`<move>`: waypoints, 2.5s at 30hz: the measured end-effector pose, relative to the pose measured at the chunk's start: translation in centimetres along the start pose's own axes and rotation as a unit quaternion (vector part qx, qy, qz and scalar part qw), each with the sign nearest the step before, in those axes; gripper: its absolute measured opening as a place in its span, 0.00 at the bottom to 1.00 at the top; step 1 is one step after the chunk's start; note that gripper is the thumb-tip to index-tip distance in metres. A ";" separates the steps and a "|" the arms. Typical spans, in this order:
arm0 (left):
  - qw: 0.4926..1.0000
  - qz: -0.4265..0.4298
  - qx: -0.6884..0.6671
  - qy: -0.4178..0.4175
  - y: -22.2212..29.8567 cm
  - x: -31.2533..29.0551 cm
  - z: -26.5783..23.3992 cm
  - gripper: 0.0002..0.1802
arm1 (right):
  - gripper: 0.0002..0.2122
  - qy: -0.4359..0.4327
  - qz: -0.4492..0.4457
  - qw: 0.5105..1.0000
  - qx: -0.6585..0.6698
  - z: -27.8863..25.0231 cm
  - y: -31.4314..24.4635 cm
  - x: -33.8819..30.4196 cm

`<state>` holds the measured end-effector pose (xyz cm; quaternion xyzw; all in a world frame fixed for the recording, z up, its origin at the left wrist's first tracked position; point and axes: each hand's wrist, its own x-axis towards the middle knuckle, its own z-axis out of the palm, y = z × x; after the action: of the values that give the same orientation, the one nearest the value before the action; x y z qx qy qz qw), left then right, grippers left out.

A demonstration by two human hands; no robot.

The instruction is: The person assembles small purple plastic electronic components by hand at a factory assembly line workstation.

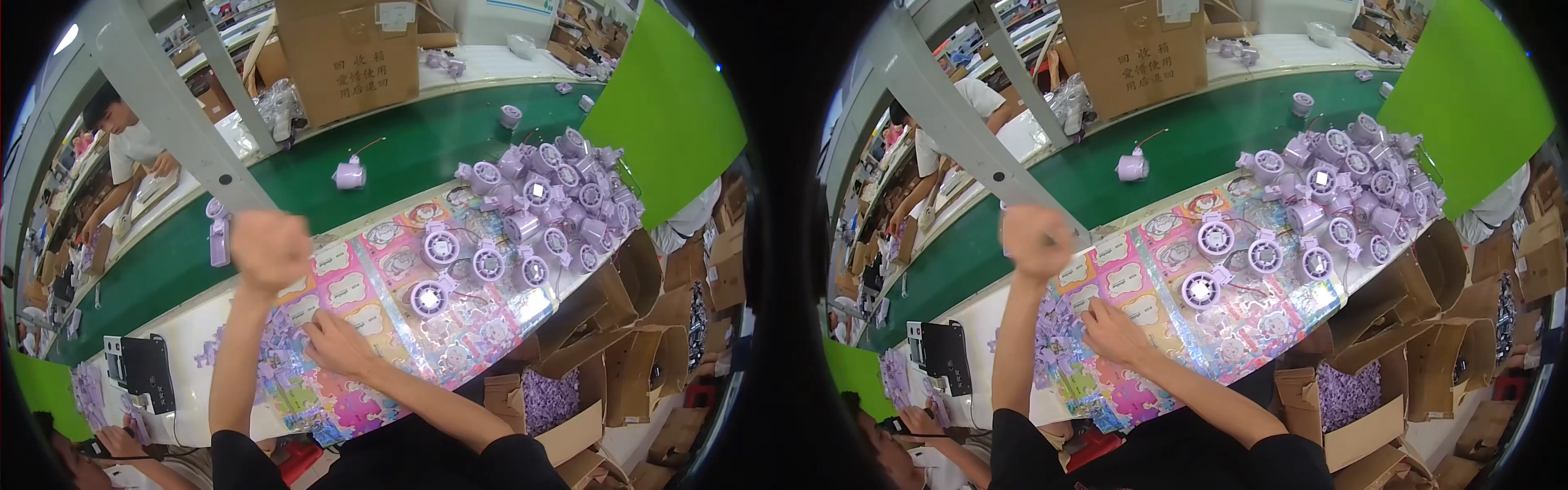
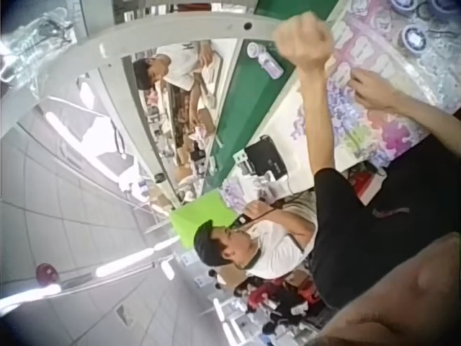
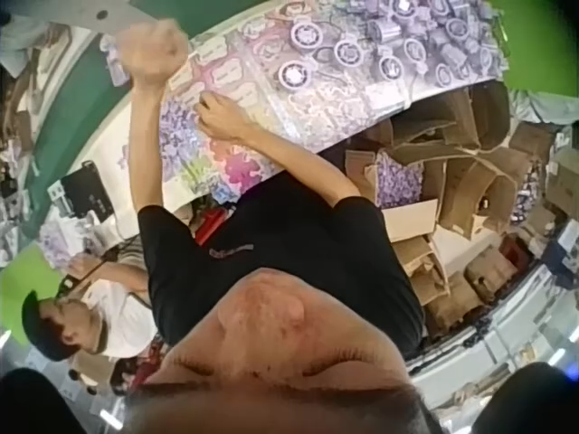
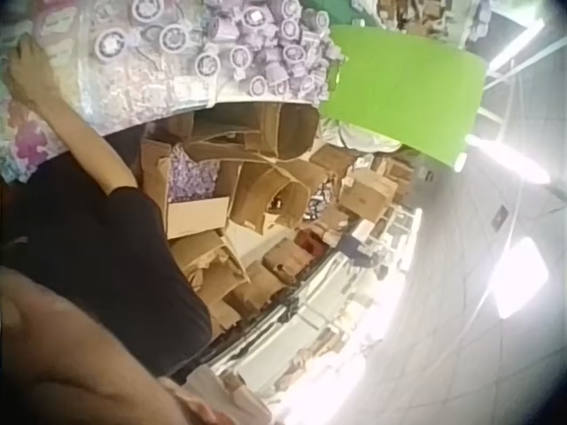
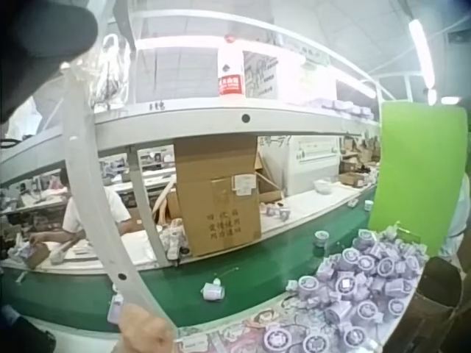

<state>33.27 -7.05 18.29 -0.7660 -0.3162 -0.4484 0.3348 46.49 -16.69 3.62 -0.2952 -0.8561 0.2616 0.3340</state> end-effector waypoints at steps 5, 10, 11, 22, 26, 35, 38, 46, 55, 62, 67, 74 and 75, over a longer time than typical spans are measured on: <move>0.924 -0.280 -0.062 -0.255 -0.5 -1.1 10.5 0.21 | 0.13 0.036 0.019 0.999 0.032 0.4 -0.5 -0.1; 0.854 -0.405 0.109 -0.309 -5.1 -5.7 17.6 0.38 | 0.14 0.029 0.016 0.999 0.018 0.5 -0.9 0.3; 0.817 -0.472 0.089 -0.319 -5.9 -7.1 18.2 0.38 | 0.16 0.023 0.004 1.000 0.018 1.2 -0.8 0.3; 0.803 -0.417 -0.099 -0.415 0.6 -2.5 11.3 0.32 | 0.12 0.026 0.014 0.998 0.052 0.7 -0.3 -0.1; 0.882 -0.346 -0.114 -0.297 3.2 -2.3 5.4 0.28 | 0.17 0.131 -0.026 0.987 0.085 -0.9 -1.0 -2.6; 0.798 -0.427 -0.205 -0.373 13.7 -8.0 -7.6 0.30 | 0.20 0.237 0.075 0.964 0.092 -9.0 -4.0 -8.0; 0.795 -0.442 -0.197 -0.365 15.0 -9.7 -8.1 0.30 | 0.21 0.134 0.086 0.976 0.150 -7.7 -2.7 -8.7; 0.813 -0.438 -0.194 -0.332 16.6 -10.1 -8.6 0.28 | 0.18 0.093 0.073 0.990 0.072 -5.5 -1.9 -9.3; 0.868 -0.421 -0.124 -0.231 19.6 -11.5 -8.7 0.29 | 0.13 0.053 0.330 0.872 0.358 -6.3 -3.1 -8.8; 0.661 -0.637 -0.362 -0.164 20.2 -10.4 -10.8 0.16 | 0.16 -0.001 0.214 0.938 0.273 -8.3 -3.9 -9.9; 0.720 -0.573 -0.356 -0.163 20.7 -12.3 -9.7 0.08 | 0.16 0.006 0.234 0.932 0.278 -8.9 -5.1 -10.2; 0.755 -0.536 -0.346 -0.150 21.5 -12.3 -9.6 0.07 | 0.16 0.019 0.251 0.895 0.367 -7.8 -3.9 -11.9; 0.745 -0.547 -0.354 -0.142 21.5 -12.4 -9.7 0.06 | 0.16 0.018 0.248 0.890 0.382 -7.6 -3.8 -11.9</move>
<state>40.61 -29.48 5.83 -0.5805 -0.5434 -0.5201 -0.3118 57.93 -25.51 5.89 -0.3518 -0.5826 0.6377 0.3607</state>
